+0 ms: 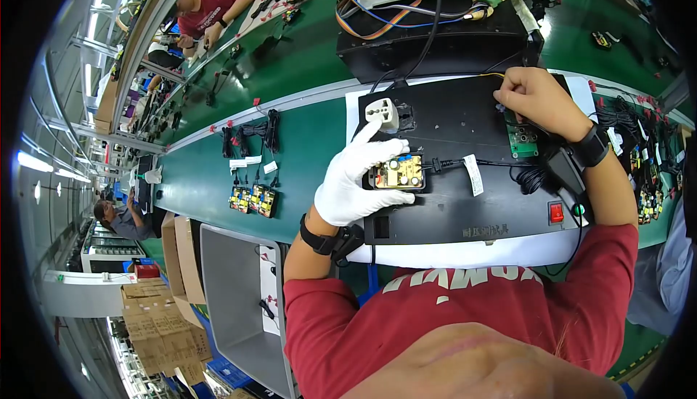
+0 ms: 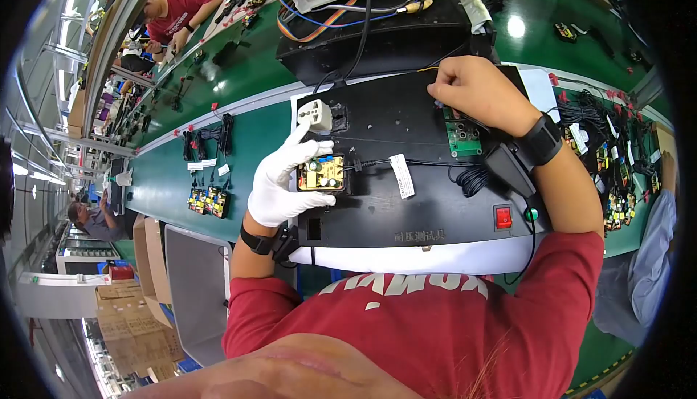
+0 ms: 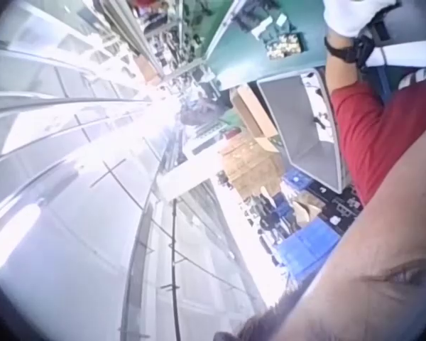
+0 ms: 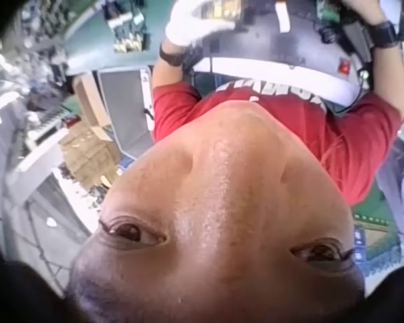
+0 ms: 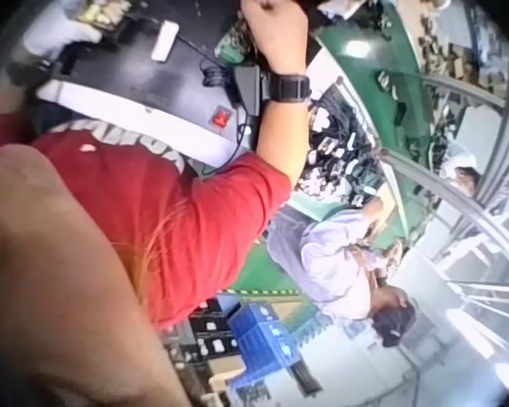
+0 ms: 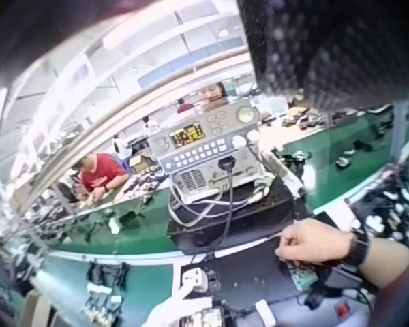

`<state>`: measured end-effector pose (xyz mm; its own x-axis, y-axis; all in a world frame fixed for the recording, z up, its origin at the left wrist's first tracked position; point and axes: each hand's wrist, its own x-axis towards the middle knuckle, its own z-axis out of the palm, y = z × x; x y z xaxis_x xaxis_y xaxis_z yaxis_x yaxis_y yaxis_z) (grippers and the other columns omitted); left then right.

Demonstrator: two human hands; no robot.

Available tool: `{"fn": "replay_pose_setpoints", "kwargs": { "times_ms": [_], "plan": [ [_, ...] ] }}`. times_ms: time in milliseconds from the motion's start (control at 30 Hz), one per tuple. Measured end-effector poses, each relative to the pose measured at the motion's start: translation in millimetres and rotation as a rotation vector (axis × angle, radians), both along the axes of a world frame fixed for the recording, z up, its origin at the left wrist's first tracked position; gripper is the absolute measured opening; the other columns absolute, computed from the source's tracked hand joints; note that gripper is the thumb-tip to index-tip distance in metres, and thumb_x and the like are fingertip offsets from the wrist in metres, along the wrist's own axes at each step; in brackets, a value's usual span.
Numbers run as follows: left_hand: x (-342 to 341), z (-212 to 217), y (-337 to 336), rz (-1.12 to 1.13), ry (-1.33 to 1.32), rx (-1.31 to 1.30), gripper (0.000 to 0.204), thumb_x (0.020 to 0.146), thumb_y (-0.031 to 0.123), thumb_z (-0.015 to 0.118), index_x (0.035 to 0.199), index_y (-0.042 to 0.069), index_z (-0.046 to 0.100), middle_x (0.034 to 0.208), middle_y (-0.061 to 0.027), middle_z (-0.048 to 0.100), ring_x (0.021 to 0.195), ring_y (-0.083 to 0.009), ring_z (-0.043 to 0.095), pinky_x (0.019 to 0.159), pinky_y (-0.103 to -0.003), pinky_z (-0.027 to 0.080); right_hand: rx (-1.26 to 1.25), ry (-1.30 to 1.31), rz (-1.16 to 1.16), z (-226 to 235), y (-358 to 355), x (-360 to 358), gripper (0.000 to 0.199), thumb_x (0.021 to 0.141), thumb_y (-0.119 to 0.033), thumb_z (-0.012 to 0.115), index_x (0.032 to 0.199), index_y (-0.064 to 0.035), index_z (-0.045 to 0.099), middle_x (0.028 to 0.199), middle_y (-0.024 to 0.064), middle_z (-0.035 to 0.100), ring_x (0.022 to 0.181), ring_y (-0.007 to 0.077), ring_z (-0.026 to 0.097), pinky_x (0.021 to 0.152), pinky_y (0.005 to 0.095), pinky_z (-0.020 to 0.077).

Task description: The person tests electronic components by placing a circuit board onto a testing jig, connecting a wire, and plugging a power adapter into a socket. They then press a button to run the test before disconnecting the components and placing the adapter into a storage bin.

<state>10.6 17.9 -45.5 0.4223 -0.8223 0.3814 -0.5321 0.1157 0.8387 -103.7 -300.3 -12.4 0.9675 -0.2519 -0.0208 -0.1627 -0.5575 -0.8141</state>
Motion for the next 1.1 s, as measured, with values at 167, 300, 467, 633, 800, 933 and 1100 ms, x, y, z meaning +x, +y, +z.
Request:
{"fn": "replay_pose_setpoints", "kwargs": {
  "times_ms": [167, 300, 467, 633, 800, 933, 1100],
  "plan": [
    [1.3, 1.5, -0.5, -0.001, -0.055, 0.009, 0.067, 0.058, 0.023, 0.092, 0.117, 0.009, 0.063, 0.108, -0.0098, 0.070, 0.109, -0.0273, 0.063, 0.115, -0.052, 0.022, -0.049, -0.032, 0.059, -1.8, -1.2, 1.9, 0.023, 0.089, -0.018, 0.064, 0.076, -0.0006, 0.056, 0.059, -0.0003, 0.055, 0.050, 0.0057, 0.051, 0.048, 0.0227, 0.0405],
    [2.4, 1.1, -1.6, -0.020, -0.068, -0.016, 0.067, 0.058, 0.023, 0.091, 0.117, 0.009, 0.063, 0.107, -0.0094, 0.070, 0.105, -0.0251, 0.065, 0.115, -0.053, 0.022, -0.028, -0.012, 0.005, -1.2, -0.8, 0.5, 0.027, 0.084, -0.021, 0.065, 0.074, 0.0034, 0.059, 0.063, 0.0078, 0.056, 0.058, 0.0146, 0.054, 0.055, 0.0304, 0.0437],
    [3.0, 0.2, -1.4, -0.025, -0.074, -0.026, 0.068, 0.058, 0.023, 0.092, 0.118, 0.009, 0.063, 0.108, -0.0096, 0.070, 0.107, -0.0266, 0.064, 0.115, -0.052, 0.022, -0.065, -0.026, 0.011, 1.7, 1.2, -1.0, 0.028, 0.084, -0.022, 0.065, 0.075, 0.0037, 0.059, 0.064, 0.0094, 0.057, 0.057, 0.0166, 0.054, 0.056, 0.0312, 0.0443],
    [3.0, -0.4, -1.7, -0.020, -0.101, -0.029, 0.068, 0.058, 0.024, 0.092, 0.118, 0.009, 0.063, 0.109, -0.0098, 0.069, 0.109, -0.0284, 0.063, 0.114, -0.053, 0.023, -0.070, -0.020, 0.012, 2.9, 1.5, -0.4, 0.028, 0.084, -0.022, 0.065, 0.075, 0.0034, 0.059, 0.064, 0.0091, 0.058, 0.057, 0.0161, 0.054, 0.056, 0.0307, 0.0443],
    [2.3, 0.5, -1.1, -0.014, -0.089, -0.018, 0.067, 0.058, 0.024, 0.092, 0.117, 0.009, 0.063, 0.109, -0.0097, 0.069, 0.110, -0.0293, 0.062, 0.114, -0.052, 0.024, -0.071, -0.001, 0.014, 3.6, 1.5, -0.8, 0.028, 0.085, -0.023, 0.066, 0.075, 0.0027, 0.060, 0.063, 0.0079, 0.058, 0.057, 0.0144, 0.054, 0.055, 0.0300, 0.0441],
    [2.4, 0.7, -1.0, -0.009, -0.110, -0.016, 0.068, 0.058, 0.024, 0.092, 0.117, 0.009, 0.063, 0.108, -0.0097, 0.069, 0.110, -0.0312, 0.062, 0.113, -0.052, 0.025, -0.116, -0.002, -0.001, 4.9, 3.4, -0.8, 0.029, 0.084, -0.024, 0.067, 0.074, 0.0028, 0.060, 0.063, 0.0078, 0.058, 0.058, 0.0144, 0.054, 0.055, 0.0300, 0.0442],
    [-0.6, -0.9, -0.1, 0.029, 0.011, 0.000, 0.067, 0.057, 0.025, 0.092, 0.116, 0.008, 0.063, 0.108, -0.0095, 0.069, 0.113, -0.0342, 0.059, 0.112, -0.050, 0.028, -0.107, 0.009, 0.002, 5.2, 4.0, -1.2, 0.031, 0.083, -0.025, 0.070, 0.074, 0.0033, 0.060, 0.064, 0.0087, 0.059, 0.059, 0.0154, 0.056, 0.056, 0.0306, 0.0450]
  ]
}}
